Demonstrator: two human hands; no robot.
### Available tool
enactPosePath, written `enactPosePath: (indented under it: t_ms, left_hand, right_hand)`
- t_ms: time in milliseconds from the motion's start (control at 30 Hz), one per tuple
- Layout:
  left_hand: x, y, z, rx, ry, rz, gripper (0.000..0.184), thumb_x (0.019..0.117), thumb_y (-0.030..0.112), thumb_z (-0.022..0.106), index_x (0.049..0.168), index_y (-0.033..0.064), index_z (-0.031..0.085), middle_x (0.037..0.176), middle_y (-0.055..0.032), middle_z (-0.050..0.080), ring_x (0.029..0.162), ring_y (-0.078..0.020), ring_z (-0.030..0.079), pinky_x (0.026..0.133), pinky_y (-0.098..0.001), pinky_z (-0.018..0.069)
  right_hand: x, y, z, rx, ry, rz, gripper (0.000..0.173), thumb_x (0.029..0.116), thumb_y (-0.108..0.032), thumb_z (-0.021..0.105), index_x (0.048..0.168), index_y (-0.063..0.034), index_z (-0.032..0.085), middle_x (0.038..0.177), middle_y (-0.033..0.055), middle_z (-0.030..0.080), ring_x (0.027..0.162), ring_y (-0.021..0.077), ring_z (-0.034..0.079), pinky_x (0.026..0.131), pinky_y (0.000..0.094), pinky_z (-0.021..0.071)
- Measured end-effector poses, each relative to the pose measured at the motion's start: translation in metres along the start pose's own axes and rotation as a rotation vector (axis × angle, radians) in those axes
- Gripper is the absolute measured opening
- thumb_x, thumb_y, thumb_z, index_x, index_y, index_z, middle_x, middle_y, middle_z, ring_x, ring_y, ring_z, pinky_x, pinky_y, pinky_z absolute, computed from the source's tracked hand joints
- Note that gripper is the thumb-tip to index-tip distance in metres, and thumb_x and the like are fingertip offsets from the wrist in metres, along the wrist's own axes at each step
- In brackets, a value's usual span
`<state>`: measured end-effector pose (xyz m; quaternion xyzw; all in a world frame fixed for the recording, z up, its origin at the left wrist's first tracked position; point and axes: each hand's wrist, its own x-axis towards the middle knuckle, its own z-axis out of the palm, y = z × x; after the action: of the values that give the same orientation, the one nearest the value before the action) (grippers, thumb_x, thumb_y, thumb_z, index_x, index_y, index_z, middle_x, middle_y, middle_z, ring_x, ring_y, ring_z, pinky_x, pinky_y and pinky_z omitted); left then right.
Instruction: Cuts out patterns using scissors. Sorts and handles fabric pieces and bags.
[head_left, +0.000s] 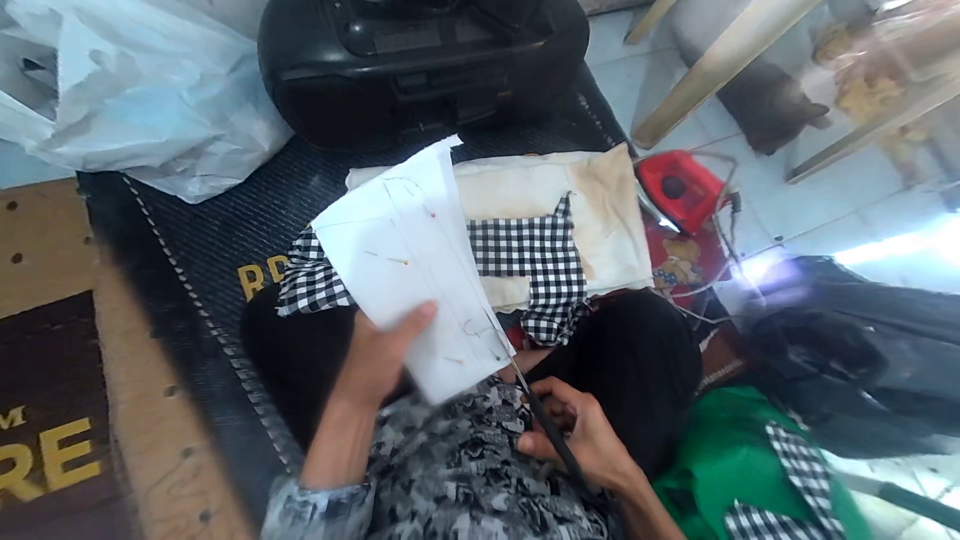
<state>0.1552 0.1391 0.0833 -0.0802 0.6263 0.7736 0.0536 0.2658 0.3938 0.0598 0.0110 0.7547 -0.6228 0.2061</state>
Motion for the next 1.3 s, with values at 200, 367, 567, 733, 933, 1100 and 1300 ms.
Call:
enactPosePath:
  t_ms: [200,367,567,733,933,1100,1300]
  left_hand:
    - [0.000,0.001,0.000,0.006,-0.010,0.004,0.026,0.0922,-0.006,0.062,0.112,0.0109,0.063,0.093,0.0025,0.076,0.082,-0.0085,0.074,0.076,-0.0272,0.0639]
    - [0.001,0.000,0.000,0.003,-0.013,-0.004,0.025,0.0927,-0.005,0.062,0.112,0.0104,0.063,0.093,0.0021,0.076,0.082,-0.0085,0.074,0.076,-0.0271,0.0639]
    - [0.002,0.002,-0.001,0.007,-0.021,0.001,0.025,0.0926,-0.004,0.063,0.113,0.0098,0.063,0.094,0.0017,0.076,0.082,-0.0094,0.074,0.076,-0.0280,0.0640]
    - [-0.001,0.006,0.003,0.021,-0.058,0.005,0.026,0.0920,-0.004,0.063,0.113,0.0106,0.062,0.094,0.0023,0.076,0.083,-0.0089,0.074,0.077,-0.0277,0.0640]
    - [0.000,0.010,0.004,0.009,-0.061,0.047,0.027,0.0919,-0.004,0.064,0.114,0.0113,0.062,0.096,0.0027,0.076,0.085,-0.0086,0.074,0.078,-0.0280,0.0639]
    - [-0.002,0.010,0.007,0.008,-0.049,0.029,0.028,0.0923,-0.005,0.063,0.115,0.0113,0.061,0.095,0.0027,0.076,0.084,-0.0086,0.074,0.078,-0.0276,0.0639]
    - [0.000,0.006,0.008,-0.012,-0.060,0.038,0.027,0.0920,-0.006,0.062,0.113,0.0107,0.062,0.094,0.0022,0.076,0.083,-0.0085,0.074,0.078,-0.0274,0.0639]
  right_hand:
    - [0.000,0.001,0.001,-0.012,0.021,-0.022,0.061,0.0794,-0.052,0.084,0.115,-0.0060,0.065,0.068,-0.0125,0.060,0.056,-0.0058,0.053,0.051,0.0135,0.0455]
    - [-0.001,0.002,0.002,-0.030,0.044,-0.039,0.057,0.0817,-0.048,0.084,0.114,-0.0048,0.065,0.067,-0.0120,0.060,0.054,-0.0064,0.051,0.050,0.0128,0.0443]
    - [-0.001,0.003,0.003,-0.031,0.041,-0.044,0.054,0.0841,-0.045,0.082,0.114,-0.0033,0.065,0.067,-0.0103,0.061,0.053,-0.0051,0.052,0.049,0.0139,0.0450]
    - [0.006,-0.005,0.002,-0.011,0.021,-0.024,0.067,0.0798,-0.057,0.081,0.117,-0.0041,0.064,0.070,-0.0119,0.060,0.057,-0.0050,0.053,0.052,0.0147,0.0466]
    - [0.010,-0.014,0.004,-0.007,0.055,-0.034,0.064,0.0799,-0.055,0.082,0.118,-0.0056,0.064,0.074,-0.0108,0.064,0.059,-0.0047,0.057,0.054,0.0153,0.0502]
    - [0.008,-0.009,0.007,-0.023,0.084,-0.049,0.063,0.0813,-0.053,0.082,0.116,-0.0041,0.064,0.073,-0.0108,0.063,0.059,-0.0053,0.056,0.054,0.0145,0.0493]
    - [0.006,-0.004,0.012,-0.027,0.112,-0.073,0.061,0.0822,-0.054,0.081,0.113,-0.0035,0.065,0.068,-0.0116,0.060,0.055,-0.0062,0.052,0.052,0.0134,0.0460]
